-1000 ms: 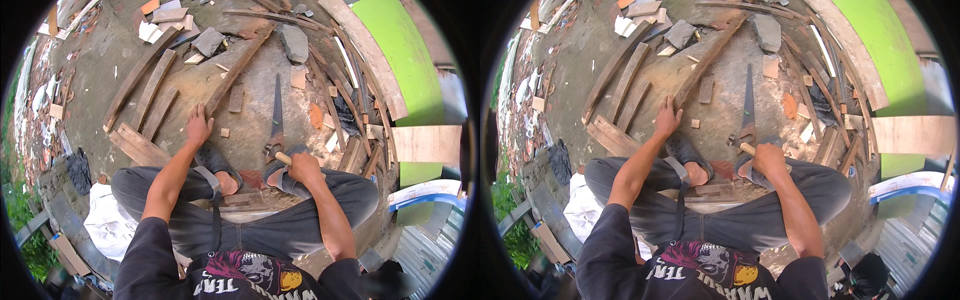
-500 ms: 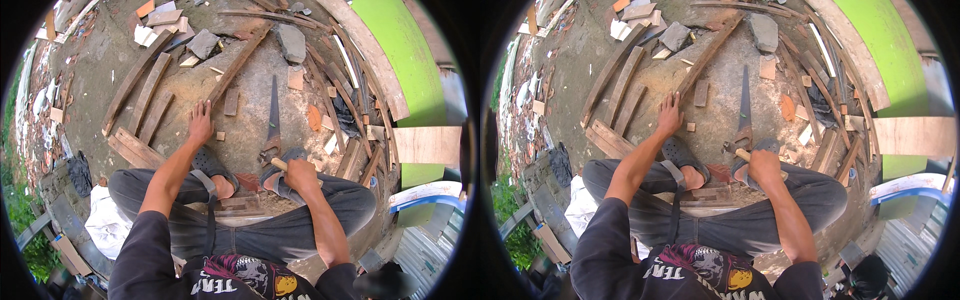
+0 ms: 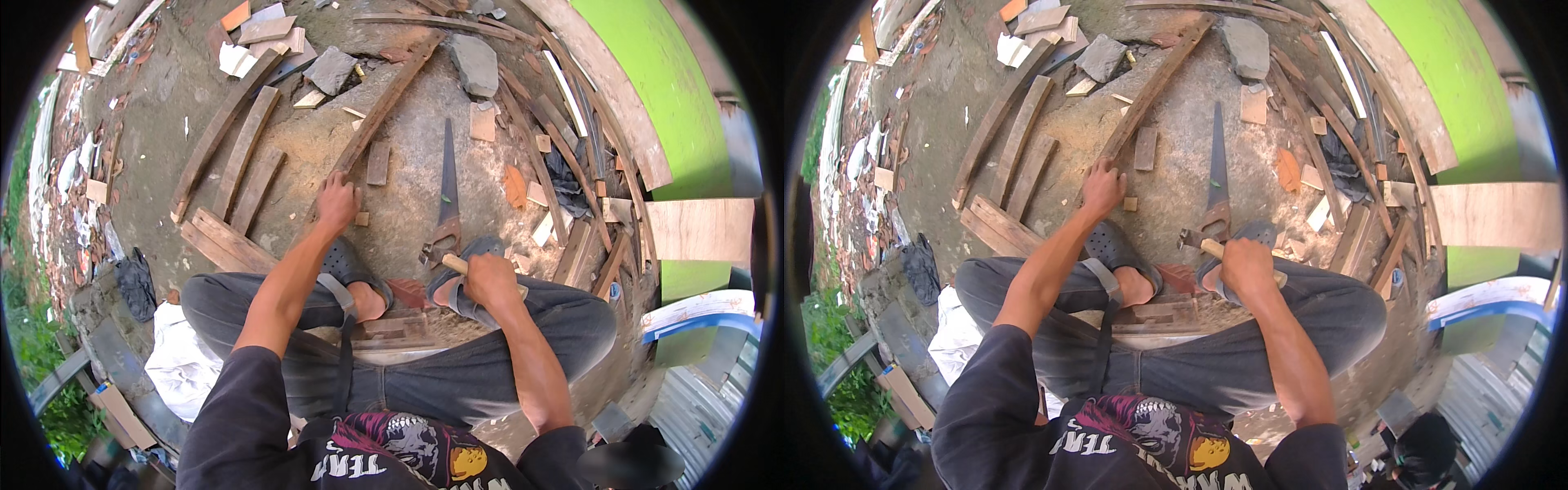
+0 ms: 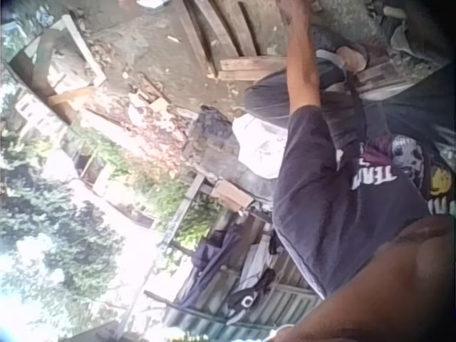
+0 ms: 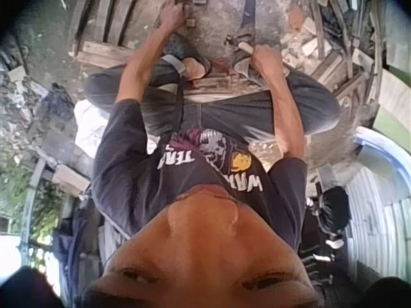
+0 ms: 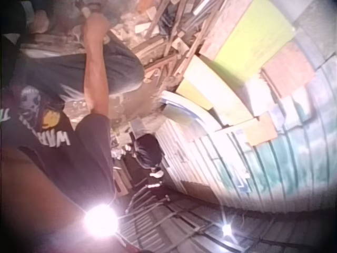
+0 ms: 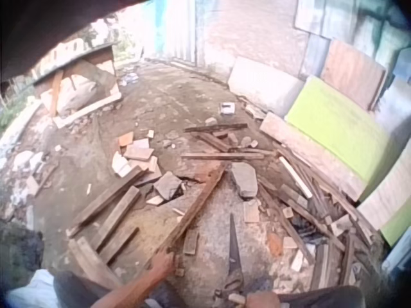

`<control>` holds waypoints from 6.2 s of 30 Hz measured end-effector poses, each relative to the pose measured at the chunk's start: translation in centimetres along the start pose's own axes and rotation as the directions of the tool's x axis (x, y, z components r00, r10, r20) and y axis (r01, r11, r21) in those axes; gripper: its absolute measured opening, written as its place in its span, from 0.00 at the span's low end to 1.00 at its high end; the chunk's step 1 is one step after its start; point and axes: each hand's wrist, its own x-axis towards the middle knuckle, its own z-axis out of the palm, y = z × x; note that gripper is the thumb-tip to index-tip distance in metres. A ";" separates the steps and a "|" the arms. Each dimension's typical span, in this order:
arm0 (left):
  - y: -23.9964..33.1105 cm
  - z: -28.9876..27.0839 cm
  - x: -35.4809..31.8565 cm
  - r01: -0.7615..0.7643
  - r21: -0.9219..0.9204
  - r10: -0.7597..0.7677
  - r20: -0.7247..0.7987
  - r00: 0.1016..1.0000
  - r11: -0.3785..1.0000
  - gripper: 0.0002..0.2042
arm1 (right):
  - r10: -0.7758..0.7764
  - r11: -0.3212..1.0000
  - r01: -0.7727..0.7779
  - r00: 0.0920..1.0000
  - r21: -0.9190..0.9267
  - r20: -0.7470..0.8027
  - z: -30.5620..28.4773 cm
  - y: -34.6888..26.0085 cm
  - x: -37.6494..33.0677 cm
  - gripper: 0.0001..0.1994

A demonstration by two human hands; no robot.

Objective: The person sits on the ground and uses a hammer to repeatedly strike a long piece of wood, breaking it into smaller fragments. The person then picks up the broken pieces and continues to break them down further.

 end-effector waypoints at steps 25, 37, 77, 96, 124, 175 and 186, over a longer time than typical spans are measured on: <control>-11.1 -3.1 -8.2 0.597 -0.301 -0.512 0.318 0.798 0.744 0.31 | 0.016 0.883 0.063 0.986 -0.464 0.164 -18.8 -11.3 -9.8 0.14; -11.0 -1.6 -11.6 0.502 -0.177 -0.432 0.323 0.842 0.846 0.45 | -0.212 0.779 0.344 0.931 -0.524 0.296 -15.4 -14.8 3.6 0.12; -9.3 -0.6 -12.7 0.446 -0.160 -0.452 -0.004 0.892 0.881 0.46 | -0.368 0.782 0.463 0.883 -0.417 0.291 -13.9 -19.5 8.1 0.10; -17.5 -2.7 -13.1 0.314 -0.263 -0.292 0.120 0.949 0.912 0.40 | -0.145 0.803 0.408 0.841 -0.435 0.521 -13.2 -19.0 8.5 0.13; -18.4 -6.9 -17.8 0.095 -0.292 -0.118 -0.063 0.991 0.952 0.38 | -0.316 0.782 0.460 0.874 -0.421 0.368 -13.7 -16.2 7.9 0.11; -12.3 -2.7 -12.9 0.575 -0.158 -0.440 0.493 0.750 0.803 0.68 | -0.540 0.567 0.704 0.710 0.428 -0.452 -8.2 -19.0 15.8 0.11; -14.2 -2.6 -13.4 0.539 -0.247 -0.341 0.551 0.762 0.805 0.66 | -0.655 0.516 0.743 0.663 0.426 -0.363 -1.9 -28.2 19.2 0.12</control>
